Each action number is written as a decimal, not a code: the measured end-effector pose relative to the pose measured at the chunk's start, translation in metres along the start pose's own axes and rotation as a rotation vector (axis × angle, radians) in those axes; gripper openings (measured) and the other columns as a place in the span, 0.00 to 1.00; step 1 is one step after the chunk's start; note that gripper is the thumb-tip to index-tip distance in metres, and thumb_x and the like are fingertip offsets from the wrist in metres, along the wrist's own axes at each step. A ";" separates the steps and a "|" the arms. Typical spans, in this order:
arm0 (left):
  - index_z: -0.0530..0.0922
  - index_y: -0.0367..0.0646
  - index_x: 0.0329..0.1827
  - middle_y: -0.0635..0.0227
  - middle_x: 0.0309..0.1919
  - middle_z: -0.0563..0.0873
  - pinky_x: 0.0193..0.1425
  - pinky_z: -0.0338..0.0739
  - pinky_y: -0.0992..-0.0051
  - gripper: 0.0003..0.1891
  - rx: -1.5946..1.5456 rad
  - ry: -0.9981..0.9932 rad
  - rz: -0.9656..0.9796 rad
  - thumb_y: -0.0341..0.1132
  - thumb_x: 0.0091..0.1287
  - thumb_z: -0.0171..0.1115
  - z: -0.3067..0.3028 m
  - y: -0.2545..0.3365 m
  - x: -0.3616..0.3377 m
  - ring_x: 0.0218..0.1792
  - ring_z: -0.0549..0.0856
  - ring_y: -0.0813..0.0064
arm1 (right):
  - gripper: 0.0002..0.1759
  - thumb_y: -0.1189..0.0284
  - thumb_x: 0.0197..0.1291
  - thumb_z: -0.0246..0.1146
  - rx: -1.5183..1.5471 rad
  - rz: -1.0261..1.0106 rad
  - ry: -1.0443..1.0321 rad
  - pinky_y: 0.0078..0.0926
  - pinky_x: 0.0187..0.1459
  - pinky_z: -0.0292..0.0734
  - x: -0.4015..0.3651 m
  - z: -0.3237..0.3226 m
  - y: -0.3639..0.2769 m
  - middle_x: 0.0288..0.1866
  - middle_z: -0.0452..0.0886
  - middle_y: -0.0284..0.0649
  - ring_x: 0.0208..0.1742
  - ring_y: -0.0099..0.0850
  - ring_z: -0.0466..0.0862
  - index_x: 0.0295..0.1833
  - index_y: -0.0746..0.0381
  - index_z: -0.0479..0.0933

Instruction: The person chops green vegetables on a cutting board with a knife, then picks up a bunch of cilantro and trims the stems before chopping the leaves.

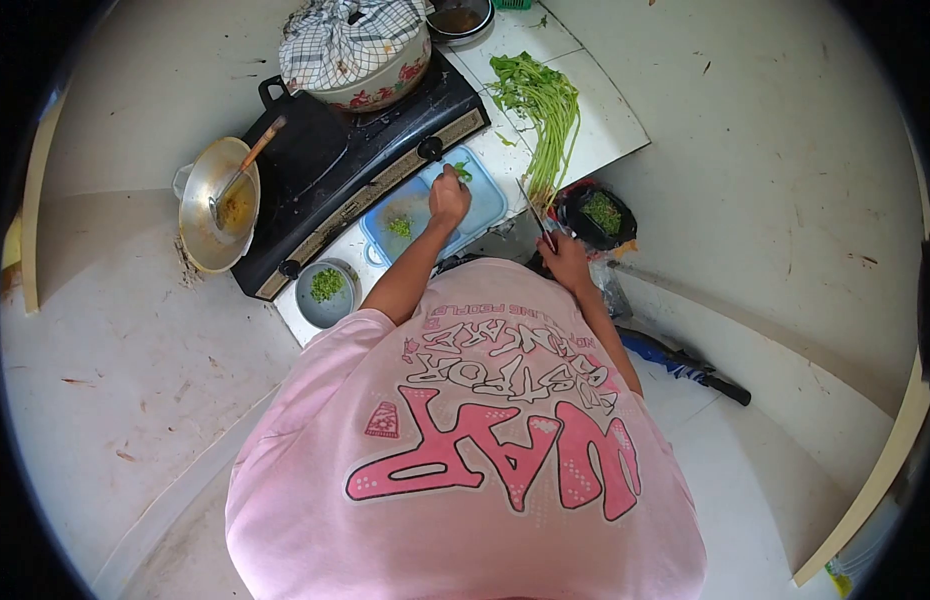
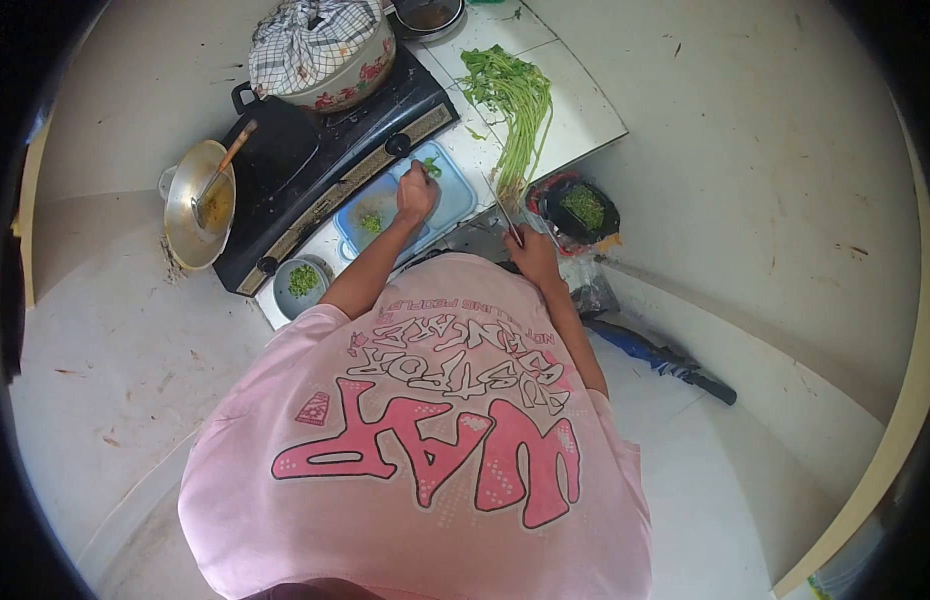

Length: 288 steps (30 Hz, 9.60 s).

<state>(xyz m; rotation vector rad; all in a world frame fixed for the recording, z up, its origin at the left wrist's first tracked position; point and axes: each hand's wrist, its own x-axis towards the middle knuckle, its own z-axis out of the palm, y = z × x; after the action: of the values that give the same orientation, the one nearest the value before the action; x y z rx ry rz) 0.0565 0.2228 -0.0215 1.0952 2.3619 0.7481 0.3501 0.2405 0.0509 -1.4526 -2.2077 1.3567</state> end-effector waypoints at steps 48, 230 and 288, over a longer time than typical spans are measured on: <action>0.83 0.34 0.49 0.60 0.42 0.92 0.54 0.86 0.73 0.09 -0.711 0.038 -0.073 0.22 0.66 0.66 -0.051 0.007 -0.020 0.44 0.92 0.72 | 0.18 0.60 0.72 0.64 0.137 -0.060 -0.189 0.34 0.33 0.80 0.075 0.006 -0.010 0.24 0.85 0.44 0.26 0.33 0.88 0.44 0.68 0.82; 0.82 0.38 0.44 0.66 0.38 0.88 0.47 0.81 0.72 0.03 -0.676 -0.161 -0.221 0.25 0.73 0.61 -0.170 -0.074 -0.128 0.41 0.87 0.74 | 0.19 0.62 0.71 0.68 0.104 -0.209 -0.275 0.32 0.33 0.73 0.046 0.077 -0.147 0.27 0.83 0.41 0.28 0.29 0.81 0.34 0.64 0.73; 0.82 0.37 0.49 0.52 0.43 0.82 0.53 0.81 0.56 0.08 -0.265 0.073 0.312 0.25 0.70 0.61 -0.118 -0.159 -0.148 0.46 0.84 0.46 | 0.23 0.54 0.75 0.55 -0.686 -0.422 -0.368 0.58 0.39 0.84 0.002 0.173 -0.104 0.30 0.85 0.61 0.34 0.60 0.88 0.48 0.66 0.77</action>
<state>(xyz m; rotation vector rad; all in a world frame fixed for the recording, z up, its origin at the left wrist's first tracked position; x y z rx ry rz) -0.0123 -0.0144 -0.0089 1.3501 2.0924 1.1905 0.1834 0.1283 0.0296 -0.8075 -3.1928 0.8017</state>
